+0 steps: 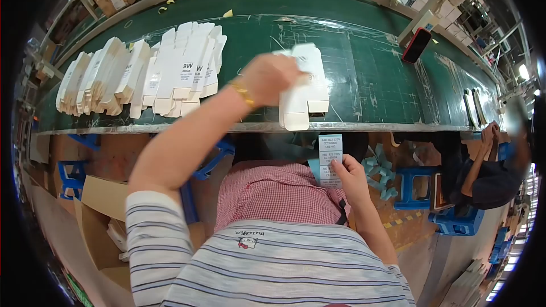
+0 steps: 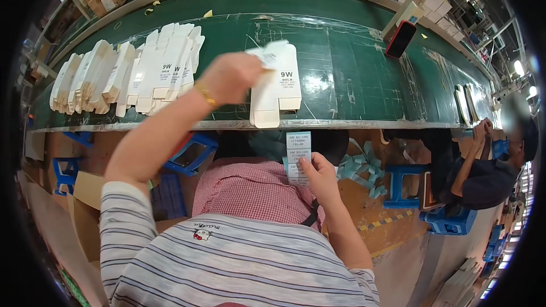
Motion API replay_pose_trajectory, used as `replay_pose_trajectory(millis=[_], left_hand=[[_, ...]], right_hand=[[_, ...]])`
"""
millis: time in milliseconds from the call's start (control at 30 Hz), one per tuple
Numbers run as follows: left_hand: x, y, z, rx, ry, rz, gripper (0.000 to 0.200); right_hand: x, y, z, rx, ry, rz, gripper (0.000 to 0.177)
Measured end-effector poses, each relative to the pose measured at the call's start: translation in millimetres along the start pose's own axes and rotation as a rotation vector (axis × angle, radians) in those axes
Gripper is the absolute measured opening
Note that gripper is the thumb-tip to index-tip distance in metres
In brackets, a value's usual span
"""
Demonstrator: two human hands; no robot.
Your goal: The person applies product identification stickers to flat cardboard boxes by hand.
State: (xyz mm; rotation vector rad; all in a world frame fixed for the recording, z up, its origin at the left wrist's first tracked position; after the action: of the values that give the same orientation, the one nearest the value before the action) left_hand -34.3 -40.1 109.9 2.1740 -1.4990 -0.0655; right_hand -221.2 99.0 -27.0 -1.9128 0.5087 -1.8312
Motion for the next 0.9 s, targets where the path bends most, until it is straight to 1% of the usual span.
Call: replay_pose_trajectory(millis=[67,167,200,233,300,367,467,567,600,667,700,767,833,900], left_hand=[[24.5,-37.7,-45.9,-0.013,0.045,-0.032,0.016],[61.9,-115.8,-85.9,0.026,0.251,-0.096,0.021],[80.2,-146.2,-88.7,0.156,0.277,-0.238,0.02],[91.1,-168.4,-95.8,0.188,0.299,-0.38,0.023],[64.1,-170.2,-117.2,0.041,0.379,-0.393,0.022],[43.7,-166.0,-89.7,-0.171,-0.034,-0.617,0.024],[-26.5,-103.1,-26.7,-0.336,-0.727,-0.777,0.027],[-86.6,-54.1,46.3,-0.549,-1.503,-0.873,0.031],[-94.6,-48.5,51.9,-0.533,-1.545,-0.894,0.031],[-105.8,-41.6,59.7,-0.493,-1.624,-0.939,0.031],[-106.5,-39.8,60.2,-0.458,-1.607,-0.929,0.031],[-108.7,-38.3,60.6,-0.38,-1.572,-0.915,0.03],[-110.4,-37.2,59.6,-0.375,-1.571,-0.91,0.029],[-110.7,-37.7,62.3,-0.367,-1.569,-0.918,0.027]], right_hand=[[1.8,0.8,-1.1,0.004,-0.008,-0.015,0.015],[3.5,7.4,-2.7,0.012,-0.008,-0.045,0.016],[3.3,9.9,-3.5,0.02,-0.001,-0.05,0.016],[3.9,12.0,-4.3,0.025,0.007,-0.054,0.016],[13.3,12.1,-3.1,0.021,-0.016,-0.063,0.017],[22.3,9.0,2.4,0.027,-0.021,-0.075,0.017],[30.2,6.2,10.3,0.034,-0.019,-0.104,0.017],[25.7,6.0,7.8,0.027,-0.003,-0.109,0.016],[23.2,6.1,5.9,0.025,0.01,-0.106,0.015],[40.2,-1.9,8.9,-0.045,0.138,-0.178,0.014],[49.3,-5.6,8.3,-0.079,0.205,-0.212,0.013],[65.1,-9.5,6.0,-0.097,0.144,-0.284,0.014],[71.7,-7.9,2.5,-0.112,0.022,-0.356,0.014],[75.0,-4.4,-0.2,-0.117,-0.172,-0.429,0.013]])
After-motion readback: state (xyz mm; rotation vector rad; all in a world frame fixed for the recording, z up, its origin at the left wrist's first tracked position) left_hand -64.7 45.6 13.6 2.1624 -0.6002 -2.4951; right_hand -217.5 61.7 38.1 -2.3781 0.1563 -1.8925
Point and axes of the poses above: each hand's wrist, its own y-axis towards the middle knuckle, its own z-axis out of the palm, x = y × z, the point moved 9 cm from there along y, towards the middle knuckle, and after that the axes turned 15 degrees about z, right-handed, at the moved point
